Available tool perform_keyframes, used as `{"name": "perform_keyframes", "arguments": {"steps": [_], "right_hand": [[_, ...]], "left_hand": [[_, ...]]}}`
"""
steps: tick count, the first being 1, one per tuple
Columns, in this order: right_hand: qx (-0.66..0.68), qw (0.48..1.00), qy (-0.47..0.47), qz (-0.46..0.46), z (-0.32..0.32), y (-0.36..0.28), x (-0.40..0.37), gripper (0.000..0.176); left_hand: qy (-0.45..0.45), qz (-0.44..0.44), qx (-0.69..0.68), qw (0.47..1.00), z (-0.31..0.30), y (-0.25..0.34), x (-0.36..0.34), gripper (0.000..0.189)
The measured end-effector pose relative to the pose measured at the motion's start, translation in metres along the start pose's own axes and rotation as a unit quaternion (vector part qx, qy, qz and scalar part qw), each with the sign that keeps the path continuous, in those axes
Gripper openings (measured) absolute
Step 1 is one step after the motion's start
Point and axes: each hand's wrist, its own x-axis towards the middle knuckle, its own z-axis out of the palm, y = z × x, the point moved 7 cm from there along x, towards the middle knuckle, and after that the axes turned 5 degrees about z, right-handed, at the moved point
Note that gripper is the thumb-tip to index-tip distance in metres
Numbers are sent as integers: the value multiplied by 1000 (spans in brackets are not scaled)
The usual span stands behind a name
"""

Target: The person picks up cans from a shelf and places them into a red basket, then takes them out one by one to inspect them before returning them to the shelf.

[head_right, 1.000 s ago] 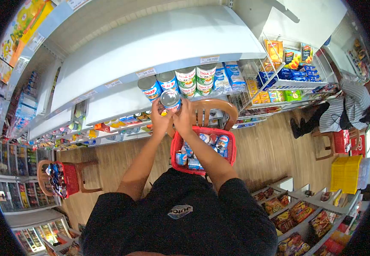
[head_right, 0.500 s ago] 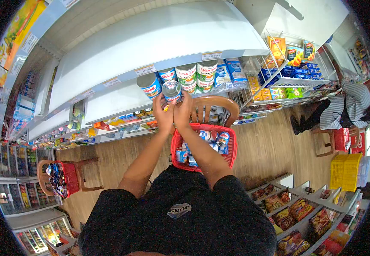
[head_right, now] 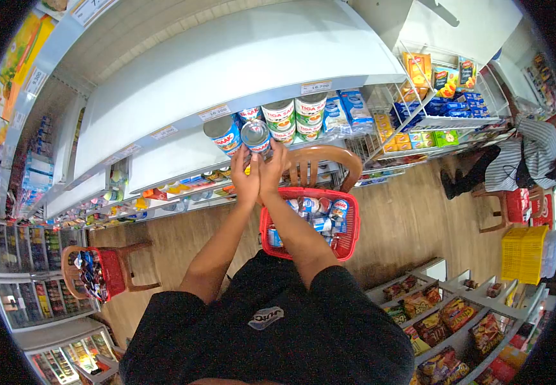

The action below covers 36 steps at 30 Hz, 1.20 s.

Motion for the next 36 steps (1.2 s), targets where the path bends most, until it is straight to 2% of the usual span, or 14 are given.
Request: {"name": "perform_keyframes", "arguments": {"steps": [2,5,15,18,21,23,24,27,28,30,32,34,35,36], "right_hand": [[-118,993,20,-14,-1,-5,-1,60],[-161,986,27,16,5,4,-2,63],[-193,979,40,57,9,7,-4,56],[-196,978,15,64,7,6,-3,57],[-170,985,-2,37,-5,-3,-6,57],[-111,992,-60,-18,-19,-13,-19,59],[-119,991,-54,-4,-34,-9,-26,59],[-129,979,-155,-16,-77,13,-67,56],[-140,979,-148,9,-103,36,-87,56],[-78,968,-198,131,-140,97,-116,46],[-120,947,-171,242,-190,156,-157,37],[-228,896,-193,328,-239,218,-200,47],[-261,848,-216,408,-261,227,-214,51],[-252,834,-202,447,-281,233,-229,50]], "left_hand": [[-2,-13,-2,1000,0,2,0,47],[-2,-28,-11,1000,1,3,1,46],[-67,-56,-37,995,11,-7,2,48],[-74,-25,14,997,11,-4,2,48],[-85,-23,-2,996,7,4,-4,48],[-90,-25,-15,995,-1,12,-13,46],[-93,-25,-28,995,-6,14,-20,44],[-180,-127,-79,972,-18,2,-58,36],[-206,-170,-84,960,-23,-14,-79,34],[-249,-179,-56,950,-31,-32,-110,33],[-293,-182,-24,938,-38,-45,-133,31],[-367,-221,-12,904,-35,-62,-157,32],[-395,-228,-24,890,-31,-80,-171,35],[-414,-231,-24,880,-29,-88,-178,35]]}}
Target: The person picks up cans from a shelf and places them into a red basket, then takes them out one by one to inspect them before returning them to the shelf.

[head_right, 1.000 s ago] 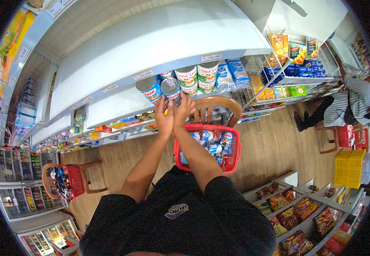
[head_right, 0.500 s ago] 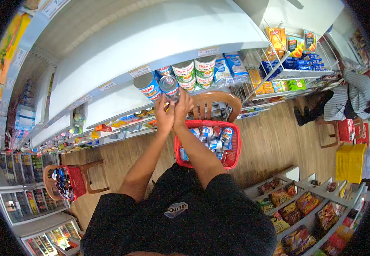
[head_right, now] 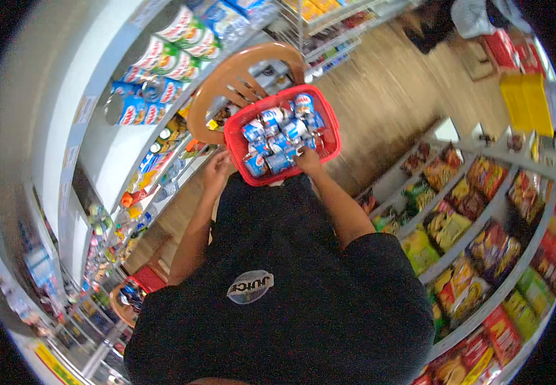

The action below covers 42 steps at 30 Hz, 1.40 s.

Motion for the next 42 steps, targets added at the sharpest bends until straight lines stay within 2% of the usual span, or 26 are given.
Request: {"name": "perform_keyframes", "arguments": {"steps": [2,4,6,8,9,12,14,15,16,17,20,21,23,24,25,26,27,28,29,30,32,34,36,38,40,42], "right_hand": [[29,999,27,15,-2,38,-3,40],[74,995,57,26,-7,45,-22,39],[116,988,90,42,-9,41,-49,38],[176,975,74,113,7,34,-70,39],[184,967,132,115,23,45,-73,39],[207,953,150,165,68,38,-91,39],[274,926,148,212,100,19,-102,41],[312,914,162,203,115,6,-105,43],[358,889,127,257,137,0,-105,44],[360,884,152,256,149,-12,-105,45],[321,899,185,234,187,-22,-87,54],[286,901,234,226,163,-55,-98,58],[347,879,257,202,177,-52,-86,57],[398,858,275,171,189,-45,-77,57],[287,884,333,160,210,-24,-62,63],[293,879,338,165,211,-24,-56,63],[361,853,299,231,215,-21,-54,61],[424,817,256,294,219,-20,-54,59],[406,826,206,333,215,-22,-53,66],[413,822,207,335,199,-30,-58,66],[523,749,103,393,194,-44,-69,69],[558,734,97,375,208,-35,-61,72],[573,733,118,348,207,-34,-61,70],[582,725,130,344,208,-35,-64,66],[595,720,155,322,205,-36,-66,60],[604,717,150,314,203,-40,-71,56]], "left_hand": [[-130,-85,55,986,18,-22,7,40],[-195,-89,79,973,29,-32,21,41],[-274,-65,214,935,38,-23,33,40],[-332,-32,227,915,47,-35,51,40],[-366,-1,235,900,53,-41,60,40],[-440,71,256,858,72,-96,89,44],[-483,74,285,824,77,-88,94,49],[-501,107,282,812,80,-87,95,51],[-516,141,279,797,83,-79,96,54],[-543,117,287,781,85,-79,95,62],[-564,134,309,754,94,-83,88,75],[-571,137,311,747,98,-79,84,75],[-580,152,439,669,101,-73,72,94],[-585,155,443,661,104,-71,62,94],[-557,167,490,650,106,-71,57,100],[-526,180,535,637,107,-73,57,107],[-528,177,541,630,109,-83,55,110],[-532,180,545,622,111,-83,52,110],[-534,168,552,618,112,-79,50,105],[-536,155,559,613,113,-80,49,100],[-542,170,564,599,120,-92,52,99],[-549,182,568,585,125,-106,58,98],[-548,207,512,629,129,-110,68,96],[-552,219,497,633,130,-115,79,93],[-589,263,388,659,136,-115,81,89],[-589,283,393,647,133,-115,86,84]]}}
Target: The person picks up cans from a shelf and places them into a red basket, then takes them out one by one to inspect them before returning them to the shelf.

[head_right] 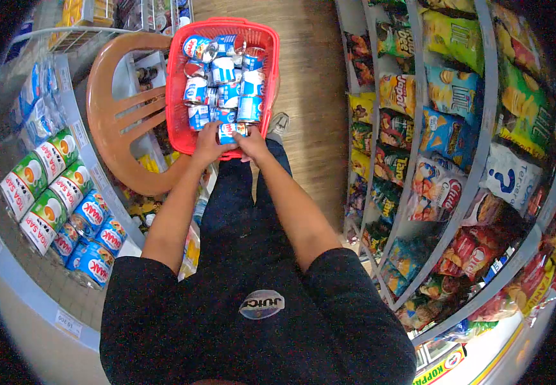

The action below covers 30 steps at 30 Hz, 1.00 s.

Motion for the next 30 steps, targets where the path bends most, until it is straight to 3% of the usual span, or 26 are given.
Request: {"name": "perform_keyframes", "arguments": {"steps": [2,3,5,8,9,10,11,12,13,14,15,18,20,24,30], "right_hand": [[6,1000,-10,-3,-3,-3,-14,52],[27,999,-26,-2,-4,-2,-21,49],[64,995,-69,-11,-9,2,-34,43],[147,987,-39,-61,-19,-14,-74,40],[216,970,-102,-35,-14,-13,-79,41],[215,970,-103,-39,-20,-14,-85,41],[256,941,-221,-35,-11,-17,-97,41],[292,896,-334,-31,-4,-23,-113,42],[282,885,-369,-29,-3,-26,-123,45],[279,886,-369,-33,-2,-25,-132,45],[279,897,-338,-58,-4,-27,-142,45],[301,904,-285,-108,-2,-35,-168,48],[260,932,-175,-185,-6,-39,-176,48],[201,935,-68,-284,-5,-44,-196,60],[210,919,-57,-329,-5,-59,-221,66]], "left_hand": [[32,68,-145,987,-15,7,-2,82],[33,69,-144,987,-24,10,-4,82],[-50,7,-327,944,-34,16,-9,83],[-109,-11,-389,915,-56,34,-20,86],[-106,-7,-388,915,-60,38,-22,86],[-140,0,-468,873,-59,47,-26,88],[-174,8,-543,821,-59,57,-31,89],[-172,11,-542,822,-61,63,-35,89],[-153,26,-595,789,-64,74,-37,90],[-134,40,-645,752,-67,84,-40,91],[-133,44,-644,752,-66,93,-44,91],[-118,48,-786,605,-64,126,-53,84],[-104,26,-790,604,-59,141,-52,86],[-86,16,-799,595,-66,163,-52,87],[-97,35,-799,593,-94,187,-58,85]]}}
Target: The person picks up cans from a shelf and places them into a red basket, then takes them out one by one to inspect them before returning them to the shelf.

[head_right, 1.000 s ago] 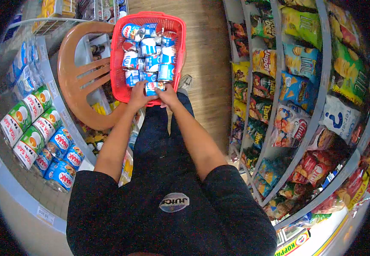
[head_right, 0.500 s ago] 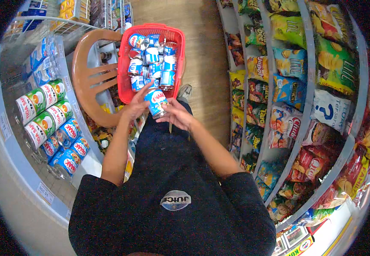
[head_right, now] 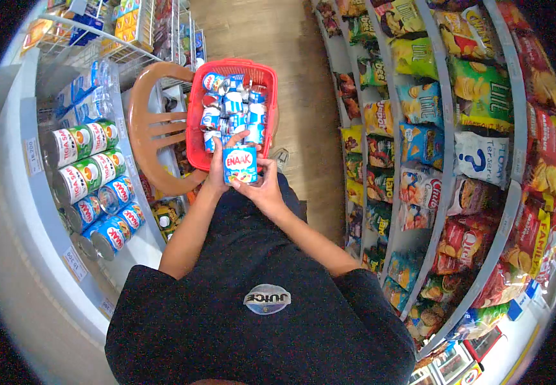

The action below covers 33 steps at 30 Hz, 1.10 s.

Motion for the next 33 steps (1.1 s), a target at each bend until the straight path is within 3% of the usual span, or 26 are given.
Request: {"name": "perform_keyframes", "arguments": {"steps": [10,14,20,23,28,30,32,33], "right_hand": [[-14,989,-57,-134,54,-80,-5,76],[-42,986,-87,-136,67,-93,6,72],[-62,972,-174,-144,78,-121,35,75],[-53,965,-238,-97,84,-134,59,75],[-63,925,-374,-25,95,-158,94,74],[-112,895,-430,-45,101,-161,109,74],[-137,865,-483,-24,122,-171,107,78],[-114,855,-505,34,129,-168,103,77]], "left_hand": [[-116,101,-63,986,58,64,3,84],[-126,147,-43,980,66,89,0,82],[-39,247,33,968,65,119,9,80],[32,310,51,949,60,132,14,79],[195,417,140,877,59,142,-4,77],[221,467,138,845,65,137,-20,70],[302,492,250,777,65,127,-42,62],[313,485,211,788,74,123,-53,63]]}}
